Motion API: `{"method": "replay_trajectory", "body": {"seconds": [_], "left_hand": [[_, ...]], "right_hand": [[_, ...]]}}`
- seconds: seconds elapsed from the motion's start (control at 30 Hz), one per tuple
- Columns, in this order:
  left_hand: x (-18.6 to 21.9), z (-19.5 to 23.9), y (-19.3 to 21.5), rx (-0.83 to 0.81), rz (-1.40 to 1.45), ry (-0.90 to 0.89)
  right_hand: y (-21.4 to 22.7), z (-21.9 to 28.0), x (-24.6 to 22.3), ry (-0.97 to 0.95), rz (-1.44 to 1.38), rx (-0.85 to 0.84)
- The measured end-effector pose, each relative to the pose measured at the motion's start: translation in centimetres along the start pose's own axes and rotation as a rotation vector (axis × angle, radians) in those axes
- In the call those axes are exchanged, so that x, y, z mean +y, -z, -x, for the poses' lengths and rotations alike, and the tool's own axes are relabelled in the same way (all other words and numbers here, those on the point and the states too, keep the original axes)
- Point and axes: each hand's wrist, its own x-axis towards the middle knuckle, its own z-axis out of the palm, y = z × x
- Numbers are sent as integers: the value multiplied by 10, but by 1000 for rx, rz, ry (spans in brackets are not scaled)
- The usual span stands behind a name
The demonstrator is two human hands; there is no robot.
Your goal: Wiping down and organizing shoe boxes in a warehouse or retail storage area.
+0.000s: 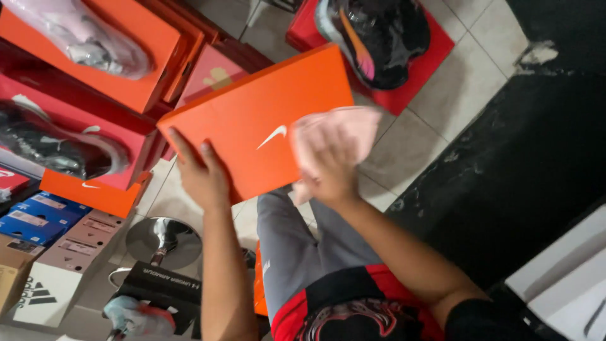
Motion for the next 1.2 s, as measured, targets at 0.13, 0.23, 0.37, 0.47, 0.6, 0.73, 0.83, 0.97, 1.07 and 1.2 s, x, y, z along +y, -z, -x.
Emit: {"method": "replay_trajectory", "body": {"seconds": [0.13,0.23,0.37,0.47,0.6,0.73,0.83,0.97,1.07,1.2], "left_hand": [[-17,0,-11,38,-101,-66],[-2,4,-1,57,-75,-87],[14,5,5,47,1,-51],[-1,4,-5,169,-62,-106],[-10,0,-11,185,-40,-138],[-10,0,-5,73,-45,-41],[-13,2,-7,74,-32,-70],[-3,3,-1,74,-10,-25],[-6,1,-6,54,-66,-5],[-11,1,-9,61,-76,12]], "right_hand": [[26,-35,44,-290,-117,-1],[19,-90,83,-440,-405,-61],[48,-154,110,-747,-1155,-247],[65,-97,93,-717,-1172,-241],[93,-63,65,-831,-1292,-344],[55,-89,86,-1038,-1012,-478],[26,-122,120,-940,-999,-415],[34,-140,116,-758,-1299,-189],[65,-97,84,-992,-1205,-293],[77,-45,68,-934,-1208,-396]]}}
